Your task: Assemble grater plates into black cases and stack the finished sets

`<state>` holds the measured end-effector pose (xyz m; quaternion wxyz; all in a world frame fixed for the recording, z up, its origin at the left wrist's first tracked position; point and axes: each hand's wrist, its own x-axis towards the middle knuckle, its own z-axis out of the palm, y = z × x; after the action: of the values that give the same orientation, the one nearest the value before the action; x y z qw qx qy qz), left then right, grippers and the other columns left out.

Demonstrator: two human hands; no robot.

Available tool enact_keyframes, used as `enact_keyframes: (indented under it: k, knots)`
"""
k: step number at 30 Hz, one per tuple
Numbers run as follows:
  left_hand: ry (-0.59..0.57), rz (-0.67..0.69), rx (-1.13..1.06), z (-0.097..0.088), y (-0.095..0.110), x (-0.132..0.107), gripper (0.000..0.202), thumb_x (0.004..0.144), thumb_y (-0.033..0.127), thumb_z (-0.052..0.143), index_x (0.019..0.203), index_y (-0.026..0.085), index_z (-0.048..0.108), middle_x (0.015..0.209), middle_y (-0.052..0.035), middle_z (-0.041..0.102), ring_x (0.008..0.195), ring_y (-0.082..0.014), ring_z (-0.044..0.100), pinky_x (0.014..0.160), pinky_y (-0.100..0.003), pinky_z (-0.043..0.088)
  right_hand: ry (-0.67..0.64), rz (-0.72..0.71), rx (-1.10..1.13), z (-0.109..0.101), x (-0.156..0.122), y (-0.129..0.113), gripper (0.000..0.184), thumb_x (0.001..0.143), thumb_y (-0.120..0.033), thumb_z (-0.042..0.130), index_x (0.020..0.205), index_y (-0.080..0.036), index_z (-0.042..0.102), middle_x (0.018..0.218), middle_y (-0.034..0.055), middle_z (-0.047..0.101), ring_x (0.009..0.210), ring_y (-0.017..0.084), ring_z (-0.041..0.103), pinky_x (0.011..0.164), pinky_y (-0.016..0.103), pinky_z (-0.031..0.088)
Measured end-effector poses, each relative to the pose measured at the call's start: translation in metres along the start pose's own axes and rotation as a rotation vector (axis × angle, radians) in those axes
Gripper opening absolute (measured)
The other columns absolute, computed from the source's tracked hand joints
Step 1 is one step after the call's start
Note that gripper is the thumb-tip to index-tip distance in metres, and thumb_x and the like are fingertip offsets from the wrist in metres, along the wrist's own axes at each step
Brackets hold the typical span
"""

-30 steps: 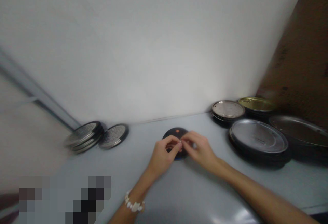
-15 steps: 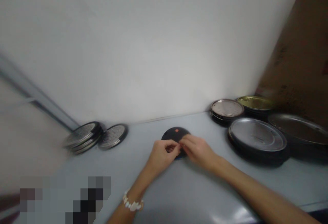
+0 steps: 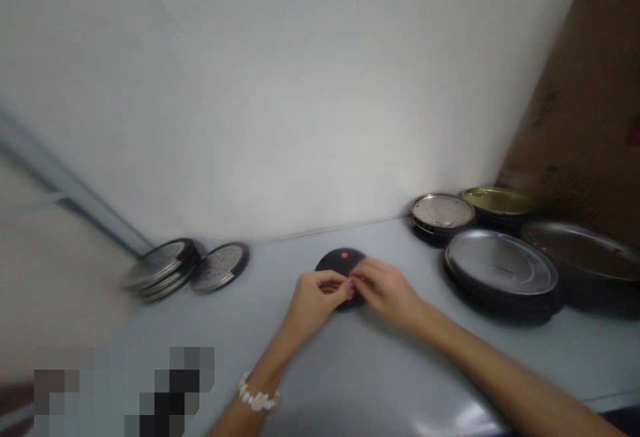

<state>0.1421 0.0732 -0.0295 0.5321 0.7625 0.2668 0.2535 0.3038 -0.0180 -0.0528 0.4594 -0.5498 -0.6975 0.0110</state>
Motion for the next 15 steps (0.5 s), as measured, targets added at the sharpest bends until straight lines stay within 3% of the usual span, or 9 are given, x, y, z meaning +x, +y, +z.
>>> enact_keyframes:
  k: [5, 15]
  knots:
    - [0.024, 0.028, 0.013, 0.0003, 0.0011, -0.0007, 0.024, 0.080, 0.038, 0.072, 0.079, 0.014, 0.076, 0.075, -0.0085, 0.077, 0.069, -0.0195, 0.073, 0.069, -0.027, 0.058, -0.021, 0.036, 0.078, -0.0049, 0.0043, -0.0028, 0.018, 0.096, -0.017, 0.050, 0.089, -0.019, 0.067, 0.085, 0.0047, 0.067, 0.077, 0.016, 0.062, 0.070, 0.027, 0.049]
    - [-0.035, 0.025, 0.029, 0.0000, 0.0048, -0.0014, 0.021, 0.082, 0.032, 0.066, 0.076, 0.015, 0.076, 0.075, -0.0075, 0.077, 0.069, -0.0182, 0.071, 0.069, -0.026, 0.057, -0.026, 0.116, 0.133, -0.0050, 0.0070, -0.0048, 0.015, 0.086, -0.009, 0.056, 0.082, -0.018, 0.067, 0.079, 0.0033, 0.068, 0.072, 0.016, 0.061, 0.067, 0.026, 0.047]
